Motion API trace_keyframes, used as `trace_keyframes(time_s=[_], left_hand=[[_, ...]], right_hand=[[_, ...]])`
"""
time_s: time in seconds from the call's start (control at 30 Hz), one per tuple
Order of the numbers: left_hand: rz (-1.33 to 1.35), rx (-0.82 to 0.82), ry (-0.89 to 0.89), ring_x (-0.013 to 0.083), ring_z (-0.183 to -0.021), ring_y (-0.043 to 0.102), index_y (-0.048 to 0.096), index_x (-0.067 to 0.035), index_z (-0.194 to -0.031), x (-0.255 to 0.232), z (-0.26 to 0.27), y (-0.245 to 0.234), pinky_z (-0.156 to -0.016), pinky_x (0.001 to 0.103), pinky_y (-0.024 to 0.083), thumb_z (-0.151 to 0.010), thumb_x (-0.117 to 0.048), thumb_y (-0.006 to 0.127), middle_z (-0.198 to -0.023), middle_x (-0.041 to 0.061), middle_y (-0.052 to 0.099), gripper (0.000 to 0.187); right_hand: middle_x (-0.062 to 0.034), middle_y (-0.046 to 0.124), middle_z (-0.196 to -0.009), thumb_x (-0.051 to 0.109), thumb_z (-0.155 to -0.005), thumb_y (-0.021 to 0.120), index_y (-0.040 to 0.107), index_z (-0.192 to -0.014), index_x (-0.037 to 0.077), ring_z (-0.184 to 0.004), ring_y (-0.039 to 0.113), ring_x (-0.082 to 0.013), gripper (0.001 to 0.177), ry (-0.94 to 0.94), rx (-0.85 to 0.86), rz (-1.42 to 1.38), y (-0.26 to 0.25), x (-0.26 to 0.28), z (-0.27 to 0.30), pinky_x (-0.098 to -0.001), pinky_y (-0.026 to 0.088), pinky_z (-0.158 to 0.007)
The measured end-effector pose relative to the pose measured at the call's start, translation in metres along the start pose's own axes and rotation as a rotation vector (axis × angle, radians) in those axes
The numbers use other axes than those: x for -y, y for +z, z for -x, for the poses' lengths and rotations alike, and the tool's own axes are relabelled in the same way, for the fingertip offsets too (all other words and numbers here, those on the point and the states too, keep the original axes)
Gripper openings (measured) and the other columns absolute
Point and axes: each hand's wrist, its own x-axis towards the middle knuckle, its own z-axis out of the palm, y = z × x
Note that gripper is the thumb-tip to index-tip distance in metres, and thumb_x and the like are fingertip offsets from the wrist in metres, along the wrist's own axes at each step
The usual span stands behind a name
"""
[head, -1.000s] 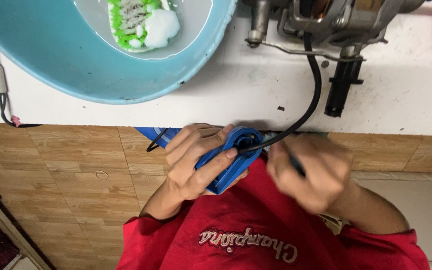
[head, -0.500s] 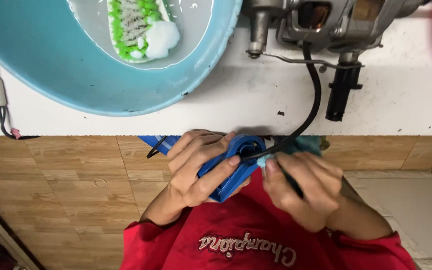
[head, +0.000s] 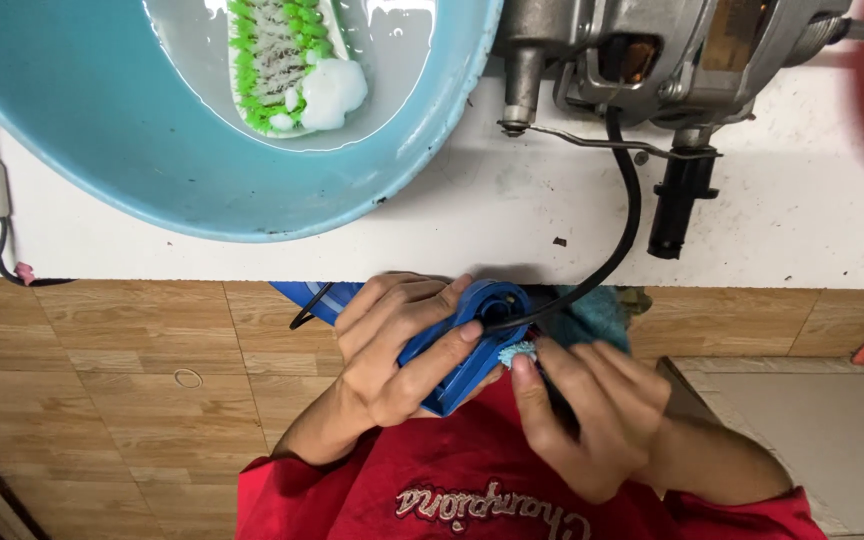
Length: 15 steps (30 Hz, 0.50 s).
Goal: Cleaning and repairing a blue plastic fan base component using a cloth and a small tool
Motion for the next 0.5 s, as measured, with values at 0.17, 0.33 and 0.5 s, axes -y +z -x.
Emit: trace_keyframes(time_s=[0.17, 0.33, 0.5], left_hand=[[-0.002, -0.018, 0.005, 0.0301, -0.075, 0.069, 0.053, -0.003, -0.110, -0.001, 0.000, 0.001, -0.067, 0.036, 0.055, -0.094, -0.016, 0.059, -0.090, 0.019, 0.063, 0.022], [-0.028, -0.029, 0.024, 0.0297, -0.072, 0.069, 0.053, -0.002, -0.109, -0.001, -0.004, 0.002, -0.064, 0.035, 0.055, -0.095, -0.024, 0.058, -0.086, 0.019, 0.063, 0.026], [0.004, -0.012, 0.009, 0.0324, -0.073, 0.068, 0.054, -0.001, -0.108, -0.002, -0.002, 0.002, -0.065, 0.037, 0.053, -0.093, -0.006, 0.058, -0.090, 0.022, 0.063, 0.016]], right_hand=[[-0.0258, 0.059, -0.072, -0.007, -0.086, 0.055, 0.054, -0.086, -0.009, -0.054, 0.060, -0.0280, 0.002, 0.049, -0.029, -0.026, 0.004, -0.001, 0.008, -0.0342, 0.047, -0.042], [-0.0245, 0.062, -0.076, -0.008, -0.084, 0.061, 0.055, -0.082, -0.006, -0.057, 0.063, -0.0260, 0.007, 0.045, -0.038, -0.001, 0.007, -0.002, 0.018, -0.0342, 0.052, -0.042], [-0.0233, 0.064, -0.077, -0.006, -0.085, 0.064, 0.058, -0.091, -0.005, -0.058, 0.065, -0.0250, 0.009, 0.019, -0.091, 0.028, 0.014, -0.005, 0.031, -0.0326, 0.054, -0.039]])
